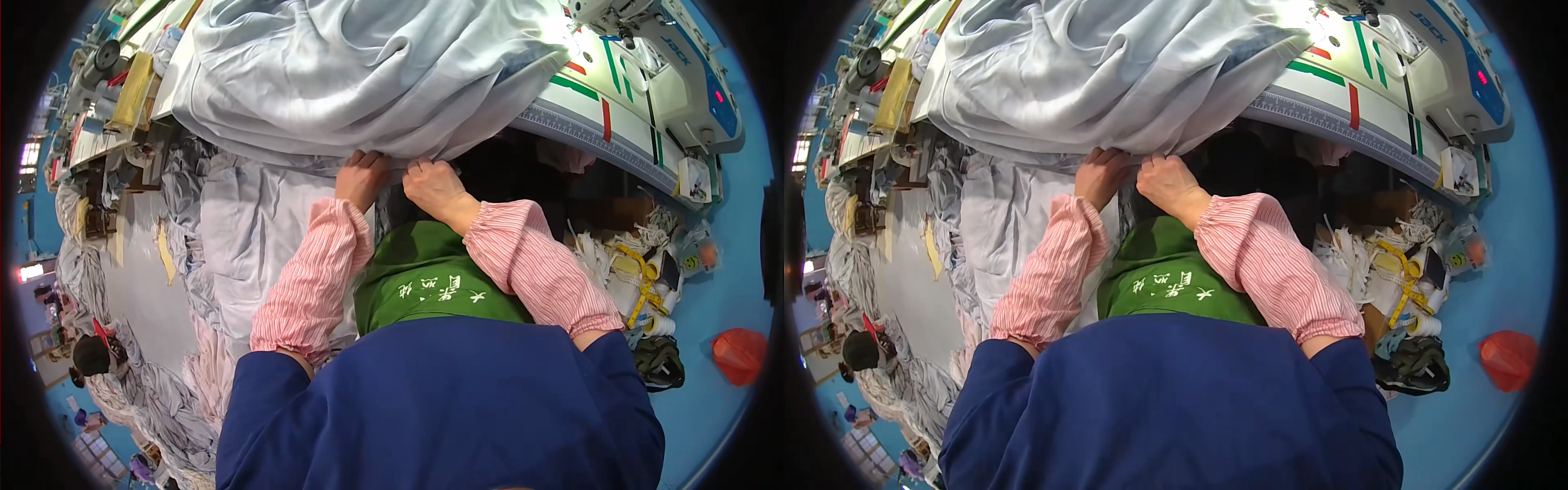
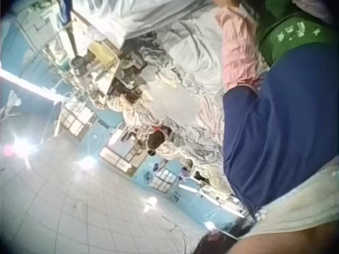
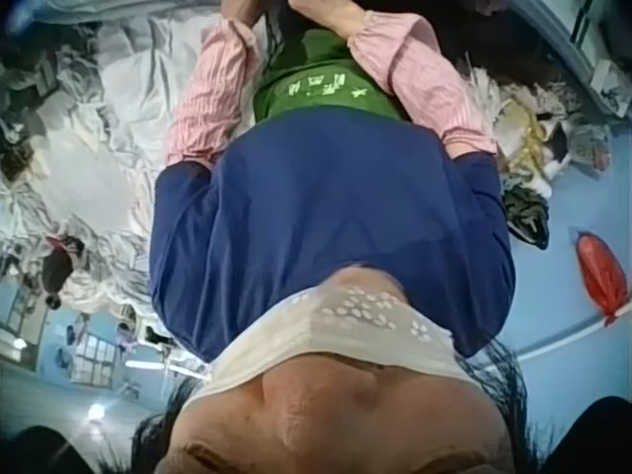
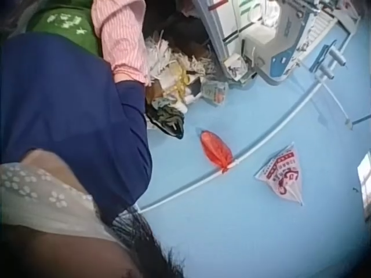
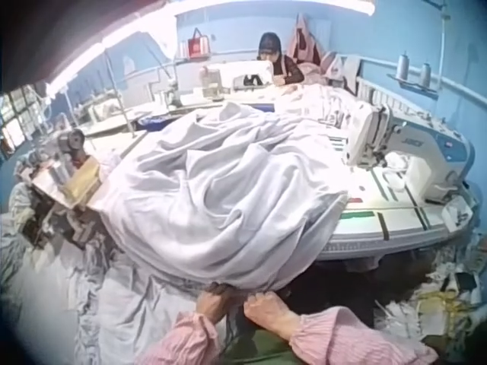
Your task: Sewing pieces of white fabric together using an industrial sewing machine in a factory environment.
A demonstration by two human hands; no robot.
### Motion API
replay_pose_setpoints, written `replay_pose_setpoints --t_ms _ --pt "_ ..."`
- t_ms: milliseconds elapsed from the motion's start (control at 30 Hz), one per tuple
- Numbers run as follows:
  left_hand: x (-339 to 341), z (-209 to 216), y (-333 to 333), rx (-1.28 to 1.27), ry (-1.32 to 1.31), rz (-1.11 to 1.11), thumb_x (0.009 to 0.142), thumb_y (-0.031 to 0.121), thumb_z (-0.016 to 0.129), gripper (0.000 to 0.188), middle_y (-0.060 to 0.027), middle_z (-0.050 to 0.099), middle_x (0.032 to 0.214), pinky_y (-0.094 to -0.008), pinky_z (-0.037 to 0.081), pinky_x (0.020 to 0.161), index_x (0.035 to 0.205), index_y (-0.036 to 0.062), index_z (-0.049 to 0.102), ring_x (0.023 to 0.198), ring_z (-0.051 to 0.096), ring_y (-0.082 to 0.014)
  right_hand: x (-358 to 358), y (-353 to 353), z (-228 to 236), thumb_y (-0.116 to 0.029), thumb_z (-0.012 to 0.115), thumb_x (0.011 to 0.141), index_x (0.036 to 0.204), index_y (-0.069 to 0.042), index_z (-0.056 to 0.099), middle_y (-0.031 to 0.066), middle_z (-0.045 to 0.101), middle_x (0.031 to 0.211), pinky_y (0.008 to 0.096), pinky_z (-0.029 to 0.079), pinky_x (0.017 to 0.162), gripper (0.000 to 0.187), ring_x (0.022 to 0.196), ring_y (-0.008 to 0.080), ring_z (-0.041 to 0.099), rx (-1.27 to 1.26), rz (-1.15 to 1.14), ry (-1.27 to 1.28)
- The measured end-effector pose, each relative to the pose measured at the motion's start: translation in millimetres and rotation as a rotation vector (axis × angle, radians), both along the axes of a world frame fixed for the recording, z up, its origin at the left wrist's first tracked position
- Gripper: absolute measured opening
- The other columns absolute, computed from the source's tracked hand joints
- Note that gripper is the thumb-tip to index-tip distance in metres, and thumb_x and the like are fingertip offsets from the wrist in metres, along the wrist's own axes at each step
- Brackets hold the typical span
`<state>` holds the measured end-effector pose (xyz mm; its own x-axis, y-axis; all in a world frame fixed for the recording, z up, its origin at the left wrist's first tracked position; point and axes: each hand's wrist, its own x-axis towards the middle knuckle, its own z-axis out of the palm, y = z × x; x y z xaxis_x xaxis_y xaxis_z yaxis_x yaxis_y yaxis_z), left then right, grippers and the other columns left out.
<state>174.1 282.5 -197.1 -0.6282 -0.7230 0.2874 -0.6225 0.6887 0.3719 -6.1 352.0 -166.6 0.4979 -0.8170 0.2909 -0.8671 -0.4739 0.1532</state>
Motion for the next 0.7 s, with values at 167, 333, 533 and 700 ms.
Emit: replay_pose_setpoints --t_ms 167,333,533,700 --pt "-1.0 -6.7 -6.7 0.021 0.051 -0.054 0.073 0.015 0.069 0.025 -0.0071 0.063 0.096 -0.0401 0.050 0.079 0.098 0.0098 0.067 0.096 0.057 -0.0290 3.9 12.5 -0.9 -0.017 0.058 0.068 0.068 -0.010 0.060 0.0034 0.056 0.070 0.0297 0.048 0.055 0.007 0.070 0.0178 0.058 -0.004 0.026 -0.023" --pt "28.1 5.0 13.3 0.235 0.226 0.055 0.082 0.010 0.061 0.014 -0.0141 0.066 0.086 -0.0393 0.049 0.076 0.094 0.0062 0.066 0.088 0.061 -0.0322 5.8 43.6 24.0 -0.014 0.058 0.067 0.068 -0.008 0.057 0.0038 0.054 0.069 0.0278 0.046 0.053 0.006 0.065 0.0181 0.057 0.001 0.082 -0.166" --pt "39.6 232.1 106.7 0.119 0.303 -0.677 0.070 0.001 0.066 0.017 -0.0071 0.050 0.061 -0.0327 0.041 0.043 0.086 0.0030 0.062 0.049 0.053 -0.0185 -33.7 140.7 147.4 -0.008 0.066 0.061 0.081 -0.003 0.065 0.0049 0.060 0.079 0.0271 0.045 0.050 0.021 0.062 0.0159 0.056 -0.129 0.264 -0.496" --pt "-22.8 274.8 152.2 0.121 0.176 -0.959 0.078 0.007 0.064 0.017 -0.0049 0.049 0.065 -0.0313 0.042 0.040 0.093 -0.0002 0.059 0.047 0.054 -0.0160 -69.4 191.2 184.8 -0.004 0.070 0.064 0.079 -0.004 0.065 0.0037 0.065 0.085 0.0239 0.049 0.054 0.016 0.067 0.0126 0.060 -0.342 0.178 -0.469"
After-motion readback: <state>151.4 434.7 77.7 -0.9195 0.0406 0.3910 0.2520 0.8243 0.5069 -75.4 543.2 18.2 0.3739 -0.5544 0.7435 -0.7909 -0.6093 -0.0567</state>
